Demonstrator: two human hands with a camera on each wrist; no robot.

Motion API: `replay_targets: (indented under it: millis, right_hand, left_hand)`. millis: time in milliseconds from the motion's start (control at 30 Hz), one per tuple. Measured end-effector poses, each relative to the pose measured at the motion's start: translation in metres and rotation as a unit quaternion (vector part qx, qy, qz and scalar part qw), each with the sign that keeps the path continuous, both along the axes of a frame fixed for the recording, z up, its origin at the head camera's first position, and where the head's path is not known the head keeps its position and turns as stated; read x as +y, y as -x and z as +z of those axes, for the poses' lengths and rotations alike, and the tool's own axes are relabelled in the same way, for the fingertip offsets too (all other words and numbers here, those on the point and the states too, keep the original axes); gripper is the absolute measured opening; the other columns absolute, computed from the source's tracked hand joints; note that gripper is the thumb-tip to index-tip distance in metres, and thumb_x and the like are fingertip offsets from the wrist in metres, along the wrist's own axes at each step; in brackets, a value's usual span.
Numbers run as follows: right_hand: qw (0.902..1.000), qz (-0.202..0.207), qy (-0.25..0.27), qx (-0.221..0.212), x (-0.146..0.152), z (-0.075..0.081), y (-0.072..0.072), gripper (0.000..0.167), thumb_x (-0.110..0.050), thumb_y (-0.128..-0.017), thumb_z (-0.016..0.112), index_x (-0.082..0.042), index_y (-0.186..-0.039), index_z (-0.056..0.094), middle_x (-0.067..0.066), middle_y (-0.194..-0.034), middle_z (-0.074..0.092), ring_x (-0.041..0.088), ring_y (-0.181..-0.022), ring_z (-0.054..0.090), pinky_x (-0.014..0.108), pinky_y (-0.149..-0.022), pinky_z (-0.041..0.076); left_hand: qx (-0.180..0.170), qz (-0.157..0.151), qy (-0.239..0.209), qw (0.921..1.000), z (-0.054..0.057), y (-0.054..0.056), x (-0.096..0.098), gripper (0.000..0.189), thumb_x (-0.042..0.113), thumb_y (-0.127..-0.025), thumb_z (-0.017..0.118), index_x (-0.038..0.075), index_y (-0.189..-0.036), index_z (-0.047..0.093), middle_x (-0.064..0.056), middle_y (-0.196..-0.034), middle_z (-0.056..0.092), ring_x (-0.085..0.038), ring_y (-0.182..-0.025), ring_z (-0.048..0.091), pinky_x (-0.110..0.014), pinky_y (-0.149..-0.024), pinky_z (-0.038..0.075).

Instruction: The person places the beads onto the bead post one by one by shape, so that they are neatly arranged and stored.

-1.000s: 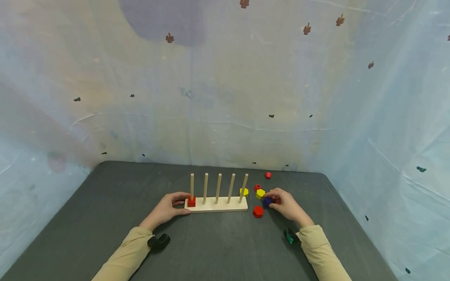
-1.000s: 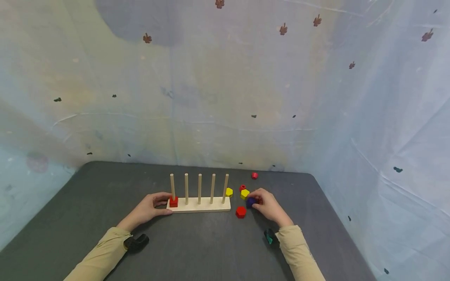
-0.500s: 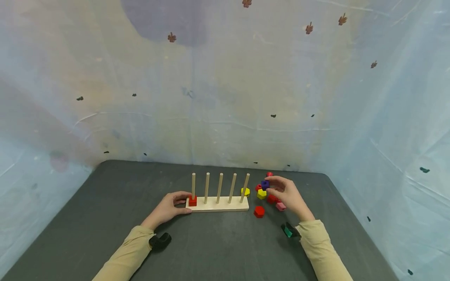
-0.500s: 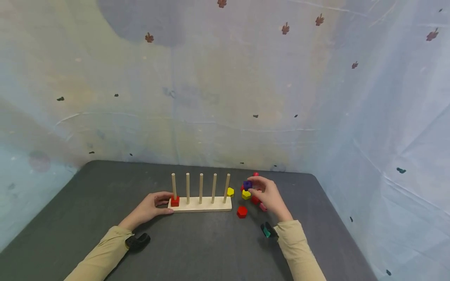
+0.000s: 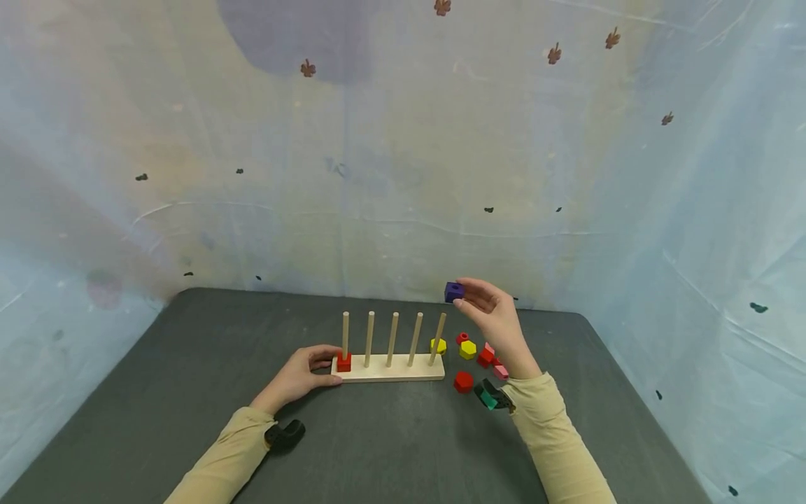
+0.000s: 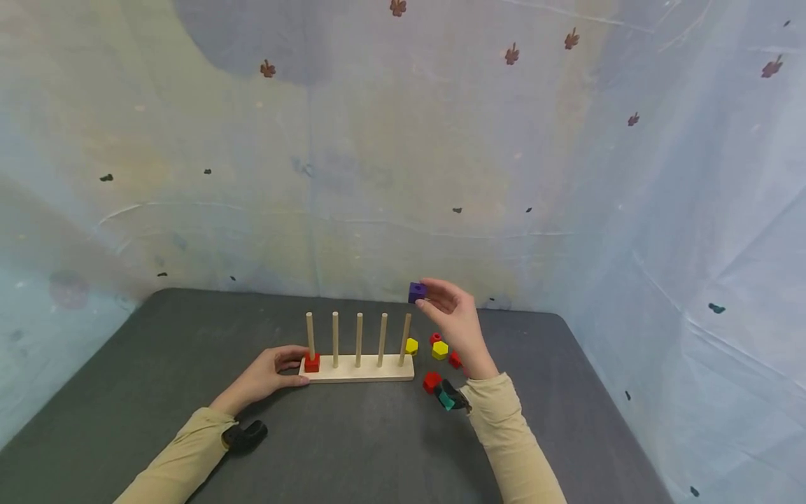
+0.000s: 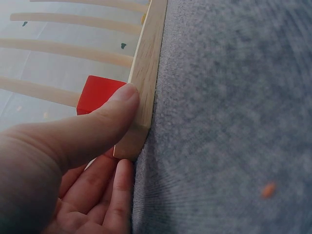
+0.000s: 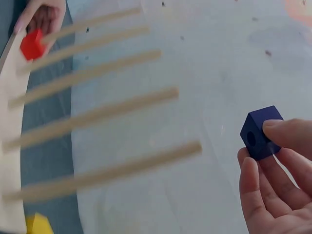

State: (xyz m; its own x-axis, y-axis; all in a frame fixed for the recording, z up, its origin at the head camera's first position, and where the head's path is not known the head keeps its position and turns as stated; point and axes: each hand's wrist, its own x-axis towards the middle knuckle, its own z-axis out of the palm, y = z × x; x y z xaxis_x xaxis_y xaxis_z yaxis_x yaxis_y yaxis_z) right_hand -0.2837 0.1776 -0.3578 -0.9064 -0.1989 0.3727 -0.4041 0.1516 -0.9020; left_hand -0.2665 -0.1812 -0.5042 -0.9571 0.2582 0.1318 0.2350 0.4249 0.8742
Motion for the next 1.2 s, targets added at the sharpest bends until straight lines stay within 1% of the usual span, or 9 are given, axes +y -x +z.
replay_targets:
  millis: [200, 400, 467, 533, 700, 900, 1067, 1167, 1200]
  right_hand:
    - [0.9987, 0.046, 0.008, 0.020, -0.032, 0.005, -0.001, 0.037, -0.011, -0.088, 0.071, -0.007, -0.124, 0.062, 0.011, -0.120, 0.062, 0.023, -0.107, 0.061, 0.030, -0.088, 0.053]
    - [0.9945, 0.101, 0.019, 0.018, -0.068, 0.004, -0.004, 0.037, -0.002, -0.087, 0.069, -0.001, -0.123, 0.061, 0.016, -0.119, 0.062, 0.027, -0.107, 0.062, 0.033, -0.088, 0.054]
    - [0.9925, 0.119, 0.020, 0.018, -0.080, 0.005, -0.006, 0.037, 0.001, -0.088, 0.068, 0.001, -0.124, 0.060, 0.018, -0.119, 0.062, 0.028, -0.108, 0.061, 0.033, -0.089, 0.053]
    - [0.9913, 0.129, 0.010, 0.024, -0.091, 0.009, -0.013, 0.036, 0.003, -0.088, 0.066, 0.003, -0.124, 0.059, 0.019, -0.119, 0.061, 0.030, -0.108, 0.061, 0.033, -0.090, 0.053]
    - [0.9889, 0.142, -0.015, 0.041, -0.114, 0.020, -0.027, 0.035, 0.005, -0.089, 0.064, 0.008, -0.123, 0.057, 0.022, -0.118, 0.061, 0.033, -0.107, 0.060, 0.034, -0.090, 0.053]
    - [0.9863, 0.139, -0.050, 0.074, -0.131, 0.016, -0.032, 0.033, 0.004, -0.090, 0.064, 0.007, -0.122, 0.058, 0.021, -0.116, 0.063, 0.031, -0.105, 0.061, 0.038, -0.091, 0.053]
    - [0.9856, 0.124, -0.061, 0.098, -0.142, 0.015, -0.033, 0.033, 0.002, -0.090, 0.064, 0.004, -0.122, 0.059, 0.019, -0.118, 0.062, 0.031, -0.107, 0.061, 0.046, -0.091, 0.051]
    - [0.9862, 0.122, -0.060, 0.094, -0.147, 0.012, -0.032, 0.034, 0.002, -0.090, 0.064, 0.005, -0.123, 0.059, 0.019, -0.119, 0.062, 0.032, -0.107, 0.060, 0.048, -0.091, 0.050]
    - [0.9867, 0.121, -0.060, 0.090, -0.148, 0.008, -0.029, 0.034, 0.001, -0.090, 0.064, 0.004, -0.124, 0.058, 0.018, -0.119, 0.062, 0.031, -0.107, 0.060, 0.048, -0.091, 0.050]
  left_hand:
    - [0.003, -0.001, -0.001, 1.0000, 0.000, 0.000, -0.001, 0.058, 0.016, -0.076, 0.082, 0.004, -0.127, 0.059, -0.014, -0.126, 0.058, -0.029, -0.114, 0.056, -0.041, -0.096, 0.048]
    - [0.002, 0.000, 0.003, 1.0000, 0.000, 0.001, -0.001, 0.057, 0.016, -0.076, 0.082, 0.004, -0.127, 0.060, -0.013, -0.126, 0.058, -0.028, -0.114, 0.056, -0.041, -0.097, 0.048]
    - [0.001, 0.000, 0.002, 1.0000, -0.001, 0.002, -0.002, 0.056, 0.016, -0.076, 0.082, 0.004, -0.126, 0.060, -0.014, -0.126, 0.058, -0.028, -0.113, 0.057, -0.042, -0.097, 0.048]
    - [0.000, -0.001, 0.001, 1.0000, -0.001, 0.002, -0.002, 0.056, 0.016, -0.076, 0.082, 0.004, -0.126, 0.060, -0.014, -0.125, 0.059, -0.028, -0.113, 0.057, -0.043, -0.096, 0.048]
    - [0.003, -0.005, -0.001, 1.0000, 0.000, 0.002, -0.001, 0.055, 0.015, -0.077, 0.082, 0.003, -0.126, 0.060, -0.014, -0.125, 0.059, -0.029, -0.112, 0.058, -0.043, -0.096, 0.048]
    - [0.008, -0.014, 0.000, 0.9999, -0.001, 0.000, -0.001, 0.056, 0.016, -0.077, 0.081, 0.002, -0.127, 0.059, -0.014, -0.125, 0.059, -0.029, -0.113, 0.057, -0.043, -0.096, 0.049]
    - [0.019, -0.021, -0.003, 0.9996, -0.002, 0.001, -0.002, 0.056, 0.015, -0.078, 0.081, 0.002, -0.128, 0.058, -0.016, -0.126, 0.058, -0.031, -0.113, 0.057, -0.044, -0.096, 0.048]
    - [0.021, -0.023, -0.002, 0.9995, -0.002, 0.002, -0.004, 0.057, 0.015, -0.078, 0.081, 0.002, -0.128, 0.058, -0.016, -0.127, 0.058, -0.031, -0.113, 0.057, -0.043, -0.096, 0.048]
    - [0.022, -0.024, -0.002, 0.9995, -0.002, 0.002, -0.004, 0.057, 0.016, -0.078, 0.080, 0.002, -0.129, 0.058, -0.016, -0.127, 0.058, -0.031, -0.113, 0.057, -0.043, -0.096, 0.048]
